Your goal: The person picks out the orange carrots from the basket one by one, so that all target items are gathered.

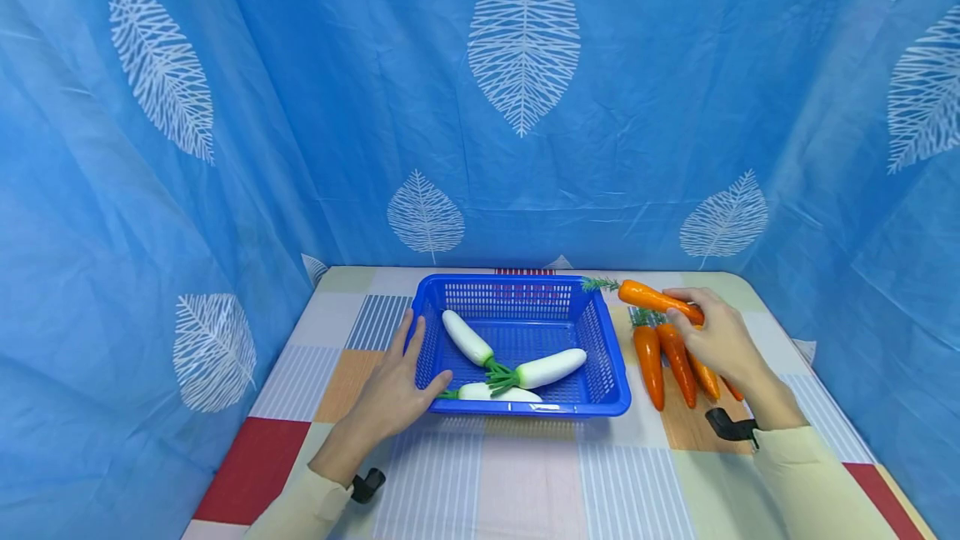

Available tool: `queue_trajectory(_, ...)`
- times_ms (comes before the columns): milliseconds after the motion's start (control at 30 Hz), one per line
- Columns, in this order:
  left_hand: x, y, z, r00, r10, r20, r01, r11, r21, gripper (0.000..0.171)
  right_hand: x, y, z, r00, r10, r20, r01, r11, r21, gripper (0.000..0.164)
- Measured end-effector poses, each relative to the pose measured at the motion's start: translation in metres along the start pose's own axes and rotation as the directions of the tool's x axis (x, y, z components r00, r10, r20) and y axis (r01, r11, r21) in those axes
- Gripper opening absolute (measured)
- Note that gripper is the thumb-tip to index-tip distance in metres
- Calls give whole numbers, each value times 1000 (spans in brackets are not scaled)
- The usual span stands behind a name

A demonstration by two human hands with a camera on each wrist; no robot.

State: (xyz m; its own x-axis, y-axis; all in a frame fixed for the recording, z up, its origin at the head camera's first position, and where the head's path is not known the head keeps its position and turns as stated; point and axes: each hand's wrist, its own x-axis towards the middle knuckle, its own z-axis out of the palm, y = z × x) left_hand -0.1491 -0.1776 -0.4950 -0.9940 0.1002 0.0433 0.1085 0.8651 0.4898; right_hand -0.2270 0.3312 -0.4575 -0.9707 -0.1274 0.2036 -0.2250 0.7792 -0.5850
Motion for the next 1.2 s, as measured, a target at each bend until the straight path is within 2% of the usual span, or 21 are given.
queue_trajectory(433, -1, 1, -1, 1000, 5, -1, -5, 1000, -14, 102, -12, 36, -13, 997, 58, -59, -58, 998, 2, 45)
queue_trajectory(700, -1, 1, -1, 1000, 7, 0, -7, 1000, -13, 103, -23, 61, -23, 988, 99, -121, -103, 994, -32, 46)
queue_trajectory(933, -1, 1, 0, 1000, 9, -8, -9, 1000, -16, 102, -37, 79, -30, 965, 192, -180, -203, 978, -47, 49)
queue_trajectory(1200, -1, 1, 0, 1000, 8, -7, -9, 1000, -19, 102, -47, 93, -38, 937, 289, -198, -303, 952, -41, 52)
